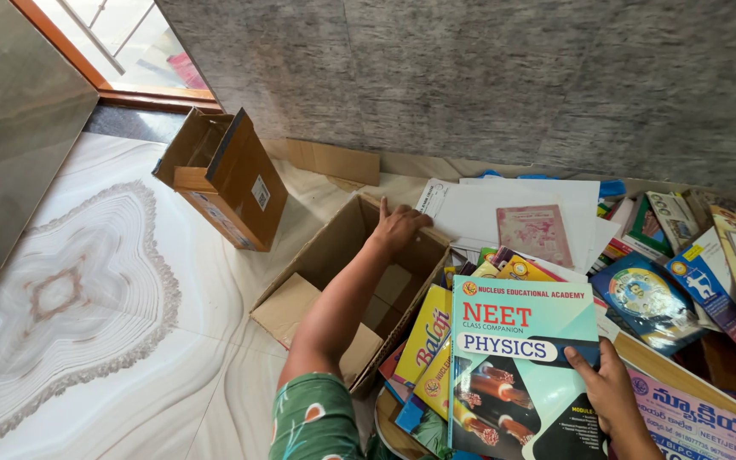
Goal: The person sorts a pile of books and papers on the floor, picking them up one by one and placing them into a cardboard box. The person occasionally places books on a nearby shelf.
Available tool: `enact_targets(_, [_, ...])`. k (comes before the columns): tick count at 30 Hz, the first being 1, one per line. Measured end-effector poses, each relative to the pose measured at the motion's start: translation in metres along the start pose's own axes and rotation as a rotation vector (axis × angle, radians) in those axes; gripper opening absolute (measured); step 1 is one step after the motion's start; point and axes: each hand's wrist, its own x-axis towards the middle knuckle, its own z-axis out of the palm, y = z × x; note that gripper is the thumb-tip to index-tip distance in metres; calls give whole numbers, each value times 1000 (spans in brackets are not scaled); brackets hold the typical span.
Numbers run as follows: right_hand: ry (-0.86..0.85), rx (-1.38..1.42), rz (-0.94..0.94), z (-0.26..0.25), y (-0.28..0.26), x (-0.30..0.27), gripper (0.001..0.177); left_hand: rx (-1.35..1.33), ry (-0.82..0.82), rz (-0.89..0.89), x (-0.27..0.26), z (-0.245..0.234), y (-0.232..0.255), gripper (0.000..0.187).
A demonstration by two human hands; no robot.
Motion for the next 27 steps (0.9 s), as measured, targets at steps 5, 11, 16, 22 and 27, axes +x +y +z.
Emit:
enact_targets(5, [23,-37,44,0,0,0,49,-90,205,47,-35,-51,21,89])
enact_targets(11, [5,20,-12,-3,5,2,46,50,-142,-22,-102,-71,1,47])
enact_targets(16, [-4,45,-52,-7,12,4,42,17,-540,-66,-161,-47,-9,56])
enact_targets(22, [9,38,-36,-11,15,6,40,63,-430,-126,-200,-79,-1,72])
enact_targets(27, [-5,79,-59,-13,18,7,40,76,-490,-535,-256,-115,-2,57])
